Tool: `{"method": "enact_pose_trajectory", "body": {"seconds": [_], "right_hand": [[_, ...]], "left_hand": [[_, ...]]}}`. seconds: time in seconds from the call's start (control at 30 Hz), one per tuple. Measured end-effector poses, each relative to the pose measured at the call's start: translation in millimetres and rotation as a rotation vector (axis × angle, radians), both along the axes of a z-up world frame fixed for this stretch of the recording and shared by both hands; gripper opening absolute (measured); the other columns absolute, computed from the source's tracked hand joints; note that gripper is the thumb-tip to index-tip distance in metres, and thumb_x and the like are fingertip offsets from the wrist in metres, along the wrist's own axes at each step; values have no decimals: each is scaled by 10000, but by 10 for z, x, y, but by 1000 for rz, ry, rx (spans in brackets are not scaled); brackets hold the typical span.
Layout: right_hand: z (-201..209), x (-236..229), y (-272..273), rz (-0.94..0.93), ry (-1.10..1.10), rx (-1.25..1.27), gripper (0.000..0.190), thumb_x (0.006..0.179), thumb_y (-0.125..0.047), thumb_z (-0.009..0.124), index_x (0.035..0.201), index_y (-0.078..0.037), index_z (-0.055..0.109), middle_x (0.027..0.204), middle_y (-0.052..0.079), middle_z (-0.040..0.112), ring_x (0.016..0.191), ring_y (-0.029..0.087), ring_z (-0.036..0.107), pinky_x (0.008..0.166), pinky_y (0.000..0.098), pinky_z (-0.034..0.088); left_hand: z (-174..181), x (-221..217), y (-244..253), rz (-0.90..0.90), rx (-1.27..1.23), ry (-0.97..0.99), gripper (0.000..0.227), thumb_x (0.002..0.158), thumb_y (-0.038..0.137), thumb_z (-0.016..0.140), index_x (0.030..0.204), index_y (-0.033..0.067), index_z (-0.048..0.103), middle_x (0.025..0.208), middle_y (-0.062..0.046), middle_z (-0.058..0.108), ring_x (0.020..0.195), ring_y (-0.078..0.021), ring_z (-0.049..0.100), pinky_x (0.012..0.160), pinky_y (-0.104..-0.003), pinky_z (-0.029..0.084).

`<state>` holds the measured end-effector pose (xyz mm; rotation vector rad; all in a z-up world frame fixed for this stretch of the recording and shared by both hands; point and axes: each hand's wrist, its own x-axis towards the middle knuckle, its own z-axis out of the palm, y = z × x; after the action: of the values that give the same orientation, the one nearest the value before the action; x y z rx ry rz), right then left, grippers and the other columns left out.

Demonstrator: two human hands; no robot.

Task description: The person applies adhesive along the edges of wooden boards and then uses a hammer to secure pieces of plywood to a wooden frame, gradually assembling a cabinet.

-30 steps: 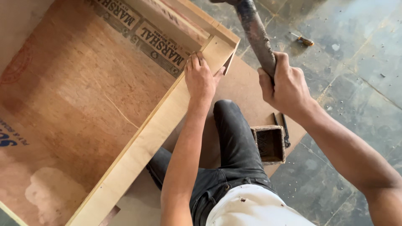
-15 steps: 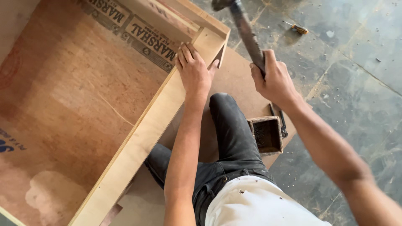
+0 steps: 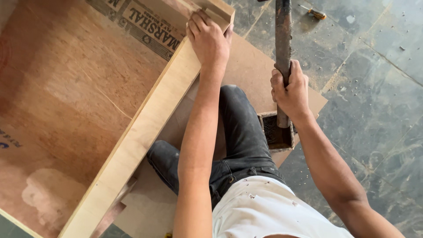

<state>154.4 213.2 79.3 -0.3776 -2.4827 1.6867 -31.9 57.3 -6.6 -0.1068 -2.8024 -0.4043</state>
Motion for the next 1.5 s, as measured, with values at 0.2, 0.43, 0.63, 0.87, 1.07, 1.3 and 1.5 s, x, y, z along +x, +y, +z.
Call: {"method": "enact_pose_trajectory", "body": {"seconds": [0.2,0.43,0.63,0.87,1.07,1.3,1.5], "right_hand": [[-178,25,33,118,149,254,162,1067,-78,611,1134,13,495,730,87,633,578,177,647,536,339,505],[163,-432,227,463,102,516,809,1039,-66,580,1655,35,66,800,172,695,584,270,656,555,423,554],[443,-772,121,554,211,771,668,1096,-121,598,1683,-112,279,905,213,706,569,279,632,537,444,545],[281,-839,-41,587,60,850,672,1067,-115,585,1666,-111,280,765,188,684,541,296,624,512,451,531],[218,-671,22,538,-41,653,700,1046,-108,569,1666,-76,246,705,178,656,546,299,642,547,444,517],[58,501,31,131,97,352,252,1070,-68,668,1280,7,550,789,135,600,639,199,600,600,365,507],[-50,1211,131,-31,-91,-137,226,1009,-16,575,1231,17,546,833,3,626,556,58,563,468,229,469]], "left_hand": [[-82,-42,-17,-33,4,-79,936,902,562,708,1418,-160,408,1440,-315,470,1382,-411,464,1215,-499,331],[-34,383,-378,-129,-27,-67,880,899,405,774,1500,-104,382,1563,-261,383,1492,-393,351,1265,-468,265],[-13,775,-526,-191,-2,-61,744,948,299,748,1542,-12,425,1628,-155,369,1523,-285,337,1267,-418,285],[37,816,-550,-216,16,-64,713,960,233,735,1549,-21,424,1636,-168,368,1541,-290,331,1283,-415,288],[140,1066,-640,-273,96,-64,666,974,215,698,1529,-29,425,1610,-182,385,1522,-318,341,1271,-443,286],[284,1716,-946,-298,214,-17,526,1005,221,667,1464,7,521,1525,-146,506,1460,-322,443,1228,-453,353],[299,2296,-895,-334,495,-77,327,1006,163,650,1295,10,636,1319,-149,659,1236,-338,602,1070,-444,495]]}}
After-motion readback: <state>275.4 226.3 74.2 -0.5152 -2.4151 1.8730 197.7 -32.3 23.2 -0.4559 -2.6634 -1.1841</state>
